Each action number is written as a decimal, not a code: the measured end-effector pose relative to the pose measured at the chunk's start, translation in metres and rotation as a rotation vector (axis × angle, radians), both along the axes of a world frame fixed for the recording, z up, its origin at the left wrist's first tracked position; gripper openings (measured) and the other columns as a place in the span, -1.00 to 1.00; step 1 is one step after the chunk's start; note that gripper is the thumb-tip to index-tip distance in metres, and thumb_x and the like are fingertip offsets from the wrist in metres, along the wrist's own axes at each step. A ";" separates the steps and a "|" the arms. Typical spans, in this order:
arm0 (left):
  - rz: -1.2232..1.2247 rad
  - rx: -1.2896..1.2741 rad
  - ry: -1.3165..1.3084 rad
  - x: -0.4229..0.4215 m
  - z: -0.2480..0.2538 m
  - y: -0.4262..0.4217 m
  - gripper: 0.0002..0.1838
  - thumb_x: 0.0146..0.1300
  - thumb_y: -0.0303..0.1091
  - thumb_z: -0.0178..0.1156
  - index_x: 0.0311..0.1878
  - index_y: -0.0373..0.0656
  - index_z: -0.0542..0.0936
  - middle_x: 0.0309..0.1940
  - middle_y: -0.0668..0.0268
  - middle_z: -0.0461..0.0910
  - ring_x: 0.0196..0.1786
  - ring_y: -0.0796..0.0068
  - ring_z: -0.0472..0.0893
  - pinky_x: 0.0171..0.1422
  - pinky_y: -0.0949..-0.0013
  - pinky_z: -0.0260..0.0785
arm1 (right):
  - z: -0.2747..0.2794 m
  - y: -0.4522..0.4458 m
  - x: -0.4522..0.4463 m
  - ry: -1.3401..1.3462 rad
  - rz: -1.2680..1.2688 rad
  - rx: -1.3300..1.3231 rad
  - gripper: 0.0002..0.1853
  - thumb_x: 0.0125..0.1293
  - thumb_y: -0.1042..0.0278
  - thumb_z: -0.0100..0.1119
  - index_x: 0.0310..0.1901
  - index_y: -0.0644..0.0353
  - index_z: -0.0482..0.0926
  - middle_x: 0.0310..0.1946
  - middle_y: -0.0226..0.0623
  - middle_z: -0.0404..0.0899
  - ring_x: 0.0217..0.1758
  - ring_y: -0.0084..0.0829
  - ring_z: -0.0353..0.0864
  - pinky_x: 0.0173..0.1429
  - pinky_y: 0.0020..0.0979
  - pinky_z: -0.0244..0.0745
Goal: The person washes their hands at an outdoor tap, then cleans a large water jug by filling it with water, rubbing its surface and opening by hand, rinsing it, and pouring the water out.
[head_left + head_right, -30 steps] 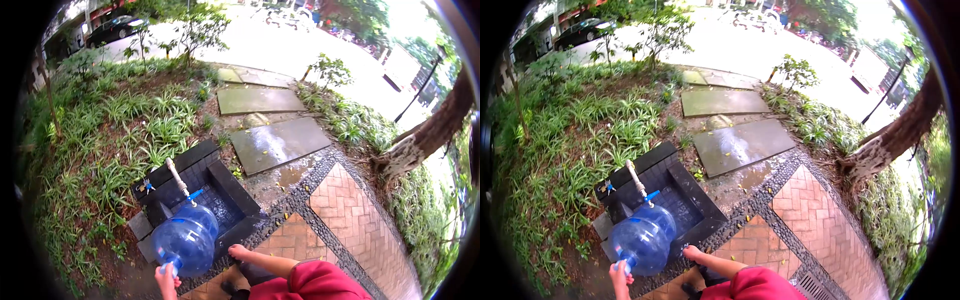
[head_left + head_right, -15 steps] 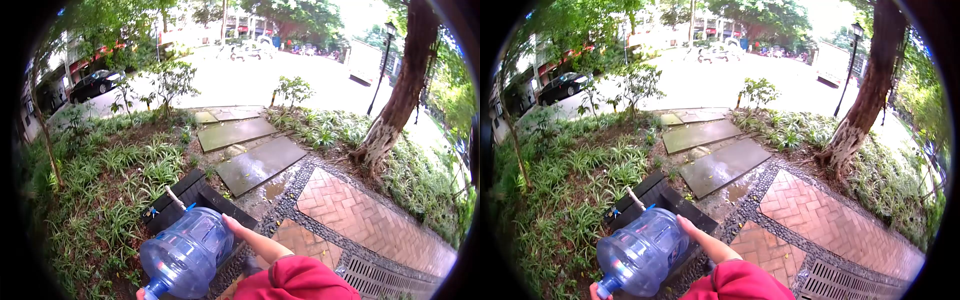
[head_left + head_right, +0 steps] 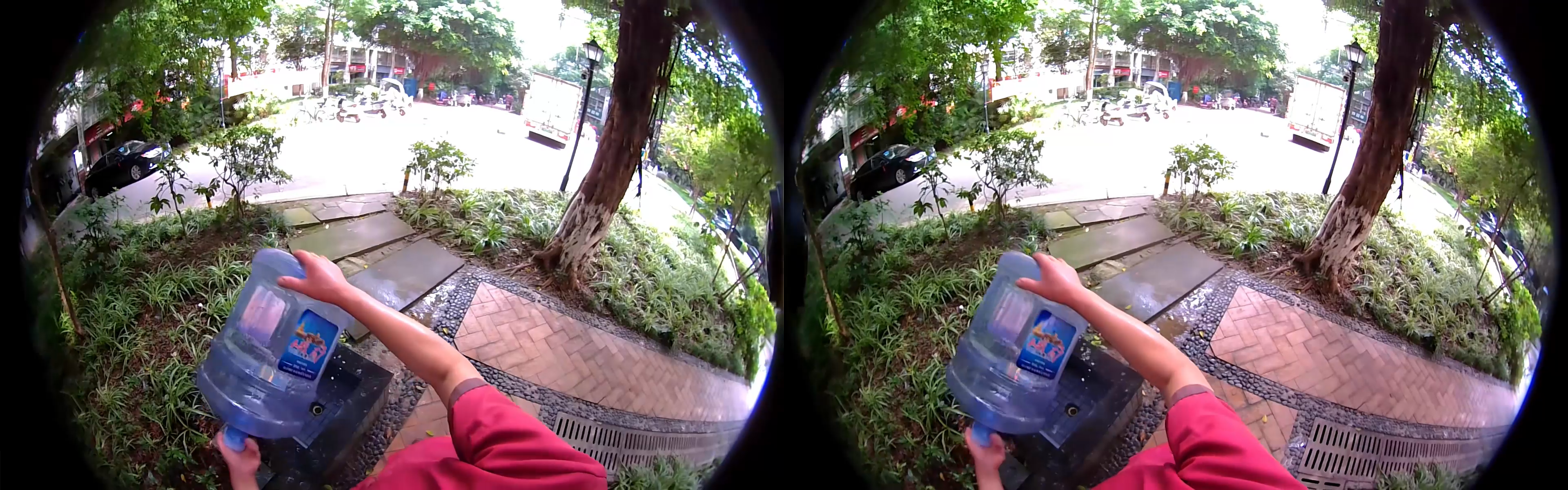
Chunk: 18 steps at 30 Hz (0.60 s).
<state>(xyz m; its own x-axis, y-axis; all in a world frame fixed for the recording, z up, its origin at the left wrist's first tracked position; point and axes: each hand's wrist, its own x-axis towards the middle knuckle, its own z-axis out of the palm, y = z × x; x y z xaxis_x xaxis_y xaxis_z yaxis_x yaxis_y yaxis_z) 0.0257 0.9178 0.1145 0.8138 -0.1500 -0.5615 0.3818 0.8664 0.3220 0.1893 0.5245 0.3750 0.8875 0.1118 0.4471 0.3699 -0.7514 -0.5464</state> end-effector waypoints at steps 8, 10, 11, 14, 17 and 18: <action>-0.011 0.227 -0.077 0.138 -0.145 -0.142 -0.52 0.31 0.04 -0.09 0.17 -0.02 0.39 0.04 0.32 0.49 0.00 0.33 0.51 0.04 0.18 0.44 | 0.027 0.058 -0.033 -0.398 0.096 -0.399 -0.16 -0.08 -0.14 0.33 0.10 0.37 0.32 -0.05 -0.04 0.44 0.02 -0.11 0.41 0.10 -0.16 0.34; -0.051 0.309 -0.018 0.159 -0.160 -0.159 -0.43 0.33 0.07 -0.16 0.31 -0.03 0.29 0.18 0.30 0.40 0.13 0.33 0.43 0.21 0.15 0.34 | 0.015 0.064 -0.037 -0.553 0.116 -0.440 -0.08 -0.13 -0.15 0.33 0.18 0.37 0.30 0.03 -0.05 0.41 -0.02 -0.16 0.40 0.05 -0.20 0.32; -0.048 0.259 -0.034 0.164 -0.153 -0.171 -0.37 0.29 0.12 -0.15 0.32 -0.04 0.27 0.20 0.28 0.37 0.16 0.31 0.40 0.24 0.13 0.30 | 0.012 0.066 -0.042 -0.578 0.134 -0.449 -0.08 -0.13 -0.15 0.33 0.19 0.37 0.30 0.04 -0.03 0.40 -0.02 -0.15 0.39 0.05 -0.20 0.32; -0.065 -0.018 -0.042 0.166 -0.123 -0.200 -0.19 0.16 0.29 -0.12 0.35 -0.09 0.20 0.27 0.24 0.27 0.23 0.25 0.32 0.31 0.09 0.18 | 0.007 0.068 -0.052 -0.635 0.166 -0.455 -0.07 -0.13 -0.13 0.32 0.21 0.38 0.29 0.08 0.01 0.37 0.00 -0.14 0.38 0.07 -0.21 0.32; -0.191 -0.449 0.026 0.149 -0.076 -0.210 0.00 0.03 0.45 -0.10 0.39 -0.14 0.14 0.34 0.20 0.17 0.31 0.19 0.23 0.38 0.04 0.06 | 0.007 0.060 -0.053 -0.654 0.186 -0.458 -0.07 -0.12 -0.12 0.30 0.21 0.39 0.29 0.12 0.03 0.35 0.03 -0.13 0.37 0.09 -0.21 0.31; -0.251 -0.587 0.062 0.141 -0.061 -0.211 0.07 -0.01 0.50 -0.09 0.40 -0.16 0.11 0.36 0.18 0.14 0.34 0.16 0.21 0.41 0.02 0.02 | 0.008 0.057 -0.053 -0.658 0.193 -0.459 -0.08 -0.12 -0.12 0.30 0.21 0.39 0.29 0.13 0.04 0.35 0.04 -0.13 0.37 0.09 -0.21 0.31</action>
<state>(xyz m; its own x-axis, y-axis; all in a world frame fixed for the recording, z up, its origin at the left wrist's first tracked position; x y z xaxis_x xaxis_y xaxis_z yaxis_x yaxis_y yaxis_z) 0.1668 0.7073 0.0535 0.6826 -0.6285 -0.3729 0.5984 0.7736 -0.2084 0.1367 0.5814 0.3831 0.4068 0.5334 0.7416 0.6525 -0.7378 0.1727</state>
